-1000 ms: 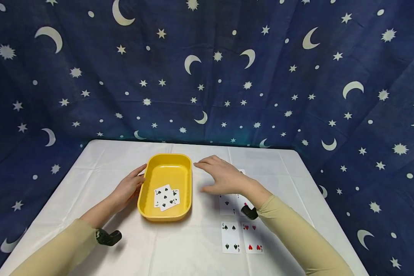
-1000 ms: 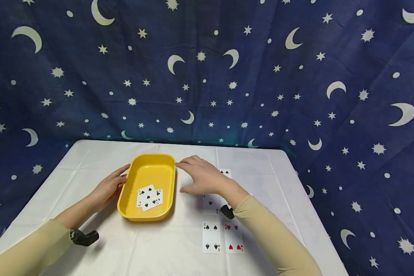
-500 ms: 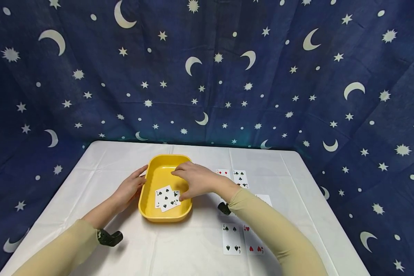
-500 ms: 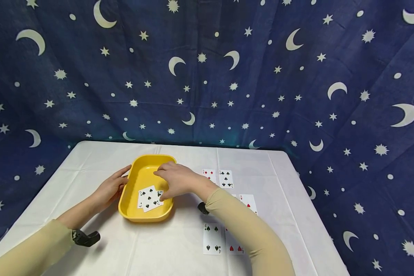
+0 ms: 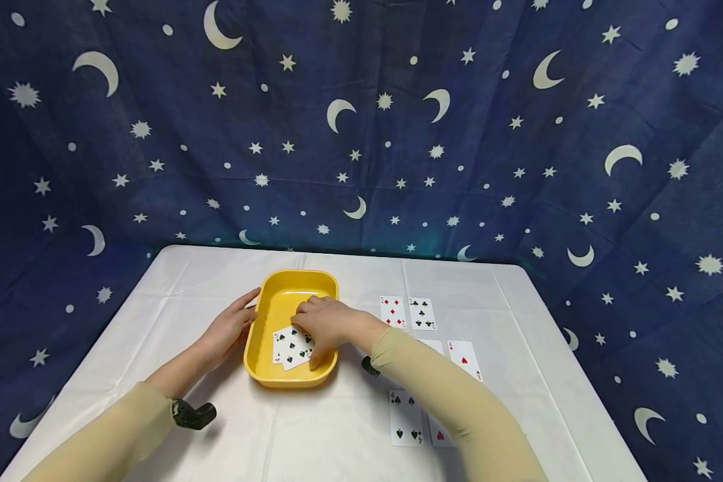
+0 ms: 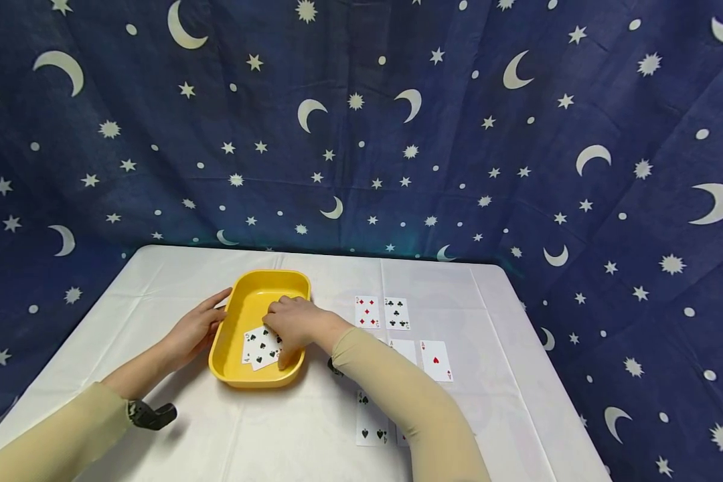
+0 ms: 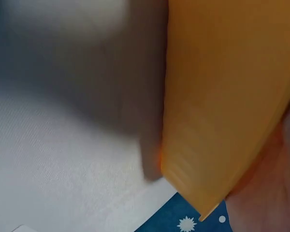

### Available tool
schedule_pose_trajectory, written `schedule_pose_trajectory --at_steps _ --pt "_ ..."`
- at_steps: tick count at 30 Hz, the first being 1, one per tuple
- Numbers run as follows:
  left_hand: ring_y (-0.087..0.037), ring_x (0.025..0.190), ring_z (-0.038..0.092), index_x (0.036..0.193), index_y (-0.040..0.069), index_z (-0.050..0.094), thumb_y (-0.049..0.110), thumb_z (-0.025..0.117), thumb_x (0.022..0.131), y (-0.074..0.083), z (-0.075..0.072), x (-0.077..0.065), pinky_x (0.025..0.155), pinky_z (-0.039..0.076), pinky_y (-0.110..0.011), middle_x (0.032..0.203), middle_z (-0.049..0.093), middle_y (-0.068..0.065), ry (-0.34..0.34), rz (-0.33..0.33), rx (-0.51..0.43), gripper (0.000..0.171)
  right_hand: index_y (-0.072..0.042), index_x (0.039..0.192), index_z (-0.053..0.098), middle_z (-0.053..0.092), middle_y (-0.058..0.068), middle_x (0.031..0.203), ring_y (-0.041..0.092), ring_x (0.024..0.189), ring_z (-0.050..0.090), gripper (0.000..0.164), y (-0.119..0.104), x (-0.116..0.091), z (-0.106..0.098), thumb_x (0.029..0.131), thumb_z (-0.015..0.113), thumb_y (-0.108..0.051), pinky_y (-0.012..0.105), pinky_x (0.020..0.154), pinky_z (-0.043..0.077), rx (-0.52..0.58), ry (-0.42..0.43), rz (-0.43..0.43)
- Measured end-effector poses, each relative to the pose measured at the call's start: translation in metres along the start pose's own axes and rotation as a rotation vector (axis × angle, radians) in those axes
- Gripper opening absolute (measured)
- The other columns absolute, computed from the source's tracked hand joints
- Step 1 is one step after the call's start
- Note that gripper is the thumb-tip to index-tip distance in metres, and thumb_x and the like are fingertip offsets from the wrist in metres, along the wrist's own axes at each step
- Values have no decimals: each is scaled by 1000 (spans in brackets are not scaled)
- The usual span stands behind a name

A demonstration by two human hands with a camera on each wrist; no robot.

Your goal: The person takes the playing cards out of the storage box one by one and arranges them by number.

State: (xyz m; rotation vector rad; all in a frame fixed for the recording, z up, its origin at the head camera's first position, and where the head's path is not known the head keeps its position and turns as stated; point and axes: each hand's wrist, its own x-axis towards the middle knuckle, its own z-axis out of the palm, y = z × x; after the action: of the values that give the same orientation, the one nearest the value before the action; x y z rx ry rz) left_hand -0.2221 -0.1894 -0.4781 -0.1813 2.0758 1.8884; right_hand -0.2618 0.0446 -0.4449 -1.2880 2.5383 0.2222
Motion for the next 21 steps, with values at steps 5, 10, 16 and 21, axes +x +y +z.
schedule_pose_trajectory --at_steps 5,10,16,21 --pt "-36 142 42 166 22 14 17 41 108 0 0 0 114 38 -47 165 26 -20 -8 9 3 65 -25 142 56 52 -7 135 13 124 43 84 -2 4 4 72 85 -62 32 106 38 -33 11 -9" --pt "-35 141 44 166 22 14 16 39 108 -2 -1 -1 111 42 -43 166 26 -19 -15 18 1 64 -26 138 58 53 -7 133 12 122 44 79 -2 8 7 72 84 -62 31 103 39 -55 27 -9" --pt "-35 142 44 166 22 15 16 39 107 -3 -2 1 111 42 -43 166 25 -18 -10 11 -7 64 -27 138 59 52 -7 134 12 121 44 78 -1 9 9 72 84 -62 30 102 39 -24 19 0" --pt "-35 142 42 166 22 15 16 40 108 -3 -2 2 113 40 -44 166 26 -19 -6 9 -9 64 -28 139 59 52 -7 135 12 122 44 79 -2 9 8 73 84 -62 30 103 39 -17 20 3"
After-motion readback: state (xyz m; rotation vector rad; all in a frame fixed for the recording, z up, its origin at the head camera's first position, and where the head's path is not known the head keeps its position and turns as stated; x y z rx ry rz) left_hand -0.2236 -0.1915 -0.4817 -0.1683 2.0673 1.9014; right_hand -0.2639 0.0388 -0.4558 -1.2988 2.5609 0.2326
